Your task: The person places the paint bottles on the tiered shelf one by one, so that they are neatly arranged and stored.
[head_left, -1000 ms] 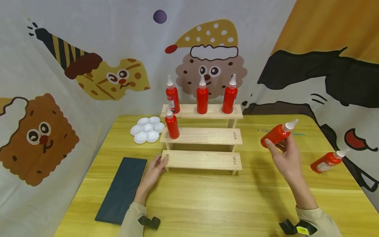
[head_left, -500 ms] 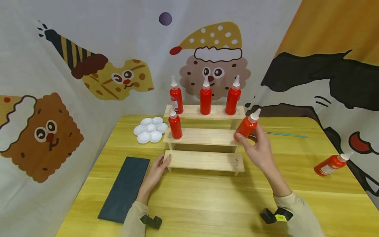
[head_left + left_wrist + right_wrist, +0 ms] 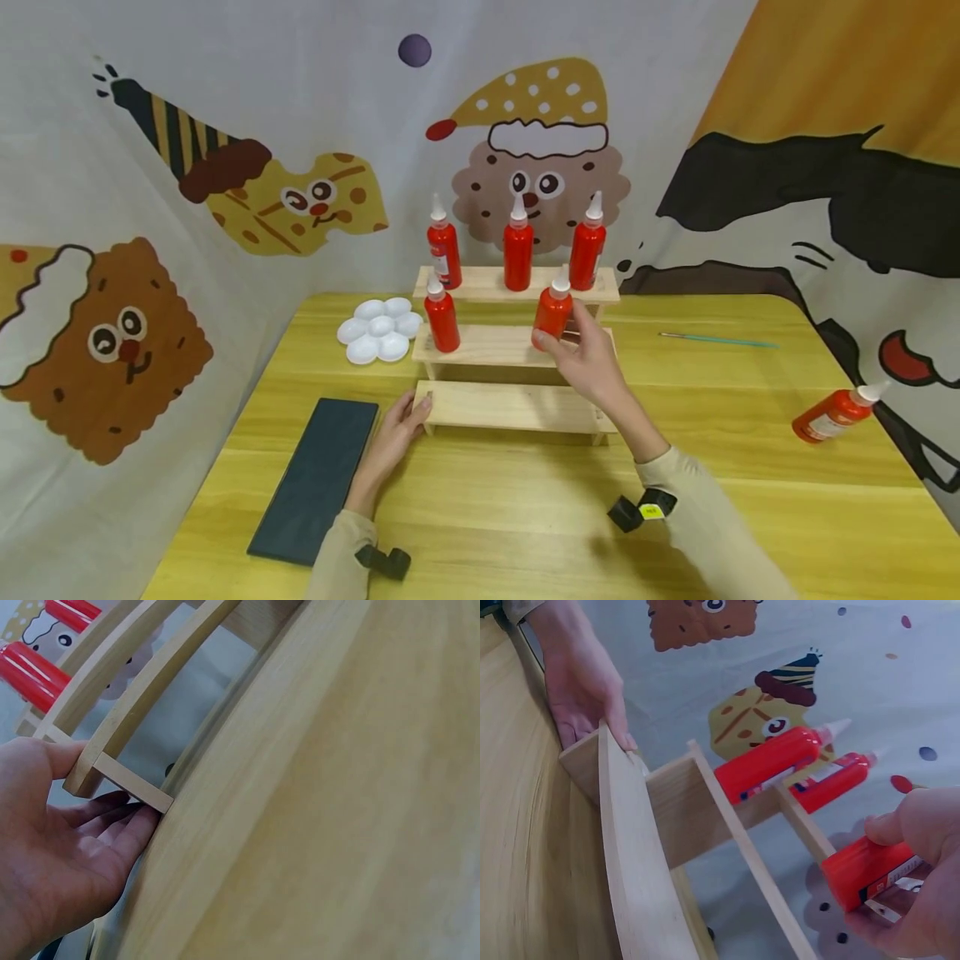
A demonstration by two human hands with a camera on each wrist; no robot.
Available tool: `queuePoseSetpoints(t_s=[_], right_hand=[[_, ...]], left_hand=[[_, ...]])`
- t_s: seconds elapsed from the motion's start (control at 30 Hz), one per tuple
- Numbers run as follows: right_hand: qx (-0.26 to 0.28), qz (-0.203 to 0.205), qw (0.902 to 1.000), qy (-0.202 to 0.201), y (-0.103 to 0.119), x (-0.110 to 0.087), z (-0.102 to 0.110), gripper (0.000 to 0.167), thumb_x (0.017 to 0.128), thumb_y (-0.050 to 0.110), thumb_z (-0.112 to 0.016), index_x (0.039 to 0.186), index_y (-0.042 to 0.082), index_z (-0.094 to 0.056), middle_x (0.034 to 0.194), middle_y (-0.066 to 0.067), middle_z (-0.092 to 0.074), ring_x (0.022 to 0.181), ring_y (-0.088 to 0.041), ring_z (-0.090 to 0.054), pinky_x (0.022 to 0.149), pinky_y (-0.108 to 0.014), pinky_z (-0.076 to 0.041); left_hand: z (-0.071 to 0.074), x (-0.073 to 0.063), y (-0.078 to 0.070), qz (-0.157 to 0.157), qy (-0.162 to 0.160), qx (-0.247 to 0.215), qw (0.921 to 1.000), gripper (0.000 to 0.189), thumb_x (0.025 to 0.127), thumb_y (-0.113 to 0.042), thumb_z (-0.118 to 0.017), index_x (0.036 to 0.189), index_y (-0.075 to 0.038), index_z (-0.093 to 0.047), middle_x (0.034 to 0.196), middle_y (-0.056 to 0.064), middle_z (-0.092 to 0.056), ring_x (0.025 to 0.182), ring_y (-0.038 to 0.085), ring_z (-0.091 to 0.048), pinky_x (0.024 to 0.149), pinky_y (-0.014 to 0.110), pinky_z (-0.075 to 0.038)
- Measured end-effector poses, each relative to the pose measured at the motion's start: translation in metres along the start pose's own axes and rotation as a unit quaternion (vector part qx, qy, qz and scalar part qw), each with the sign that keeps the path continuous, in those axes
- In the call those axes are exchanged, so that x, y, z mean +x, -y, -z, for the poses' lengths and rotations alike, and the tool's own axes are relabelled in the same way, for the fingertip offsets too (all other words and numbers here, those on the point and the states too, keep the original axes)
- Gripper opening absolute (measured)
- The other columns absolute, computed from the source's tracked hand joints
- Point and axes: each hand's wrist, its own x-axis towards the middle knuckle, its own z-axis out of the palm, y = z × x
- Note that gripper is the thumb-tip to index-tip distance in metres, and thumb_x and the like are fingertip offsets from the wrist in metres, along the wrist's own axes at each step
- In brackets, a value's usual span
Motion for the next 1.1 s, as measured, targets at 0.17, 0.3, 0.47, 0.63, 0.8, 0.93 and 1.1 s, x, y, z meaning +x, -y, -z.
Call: queuePoseSetpoints(t_s=[0.17, 0.3, 0.47, 0.63, 0.8, 0.93, 1.1], right_hand=[[-0.01, -0.007, 0.9997, 0.02, -0.003, 0.014, -0.018, 0.049, 0.096, 0.009, -0.07, 0.14, 0.005, -0.05, 0.129, -0.02, -0.064, 0.118, -0.037, -0.061, 0.102, -0.05, -0.054], [-0.017, -0.002, 0.9991, 0.038, -0.006, 0.021, -0.03, 0.046, 0.095, 0.01, -0.071, 0.137, 0.003, -0.052, 0.125, -0.02, -0.065, 0.113, -0.036, -0.063, 0.098, -0.048, -0.056], [-0.027, -0.005, 0.9987, 0.043, -0.009, 0.024, -0.038, 0.046, 0.094, 0.011, -0.072, 0.136, 0.006, -0.053, 0.123, -0.018, -0.066, 0.107, -0.033, -0.064, 0.092, -0.045, -0.057], [-0.03, -0.006, 0.9985, 0.045, -0.011, 0.024, -0.039, 0.047, 0.095, 0.011, -0.072, 0.138, 0.007, -0.052, 0.124, -0.018, -0.065, 0.106, -0.032, -0.063, 0.09, -0.044, -0.057], [-0.025, -0.007, 0.9988, 0.042, -0.011, 0.023, -0.039, 0.049, 0.095, 0.01, -0.071, 0.139, 0.007, -0.051, 0.126, -0.018, -0.065, 0.109, -0.032, -0.063, 0.094, -0.046, -0.056], [-0.026, -0.007, 0.9988, 0.042, -0.011, 0.021, -0.039, 0.053, 0.095, 0.01, -0.071, 0.142, 0.005, -0.048, 0.128, -0.02, -0.064, 0.111, -0.034, -0.063, 0.096, -0.049, -0.056], [-0.018, -0.013, 0.9991, 0.036, -0.01, 0.018, -0.035, 0.06, 0.093, 0.016, -0.075, 0.143, 0.005, -0.046, 0.131, -0.019, -0.062, 0.119, -0.035, -0.061, 0.106, -0.051, -0.051]], left_hand=[[0.0, -0.001, -0.001, 0.0, 0.0, 0.004, 1.0, 0.076, 0.105, -0.046, -0.054, 0.159, 0.0, -0.025, 0.16, 0.025, -0.035, 0.149, 0.039, -0.034, 0.118, 0.058, -0.035], [-0.001, -0.001, 0.0, 0.0, -0.003, 0.003, 1.0, 0.071, 0.105, -0.045, -0.054, 0.157, -0.002, -0.031, 0.156, 0.024, -0.041, 0.147, 0.038, -0.038, 0.117, 0.058, -0.036], [-0.001, 0.0, 0.002, 0.001, -0.004, 0.003, 1.0, 0.07, 0.105, -0.045, -0.054, 0.156, -0.002, -0.032, 0.156, 0.024, -0.042, 0.146, 0.038, -0.039, 0.117, 0.057, -0.036], [0.0, 0.001, 0.001, -0.001, -0.005, 0.0, 1.0, 0.072, 0.105, -0.045, -0.054, 0.157, 0.0, -0.03, 0.156, 0.025, -0.041, 0.146, 0.04, -0.039, 0.117, 0.058, -0.036], [0.0, 0.002, 0.0, -0.002, -0.005, 0.002, 1.0, 0.069, 0.105, -0.044, -0.054, 0.155, -0.001, -0.033, 0.153, 0.025, -0.044, 0.144, 0.039, -0.041, 0.117, 0.058, -0.037], [0.0, 0.001, 0.001, 0.001, -0.008, 0.001, 1.0, 0.07, 0.105, -0.045, -0.055, 0.155, -0.002, -0.033, 0.154, 0.024, -0.043, 0.145, 0.039, -0.04, 0.117, 0.058, -0.036], [0.0, 0.0, 0.0, 0.002, -0.012, 0.002, 0.9999, 0.069, 0.104, -0.045, -0.055, 0.155, -0.002, -0.035, 0.154, 0.024, -0.045, 0.145, 0.038, -0.04, 0.117, 0.057, -0.036]])
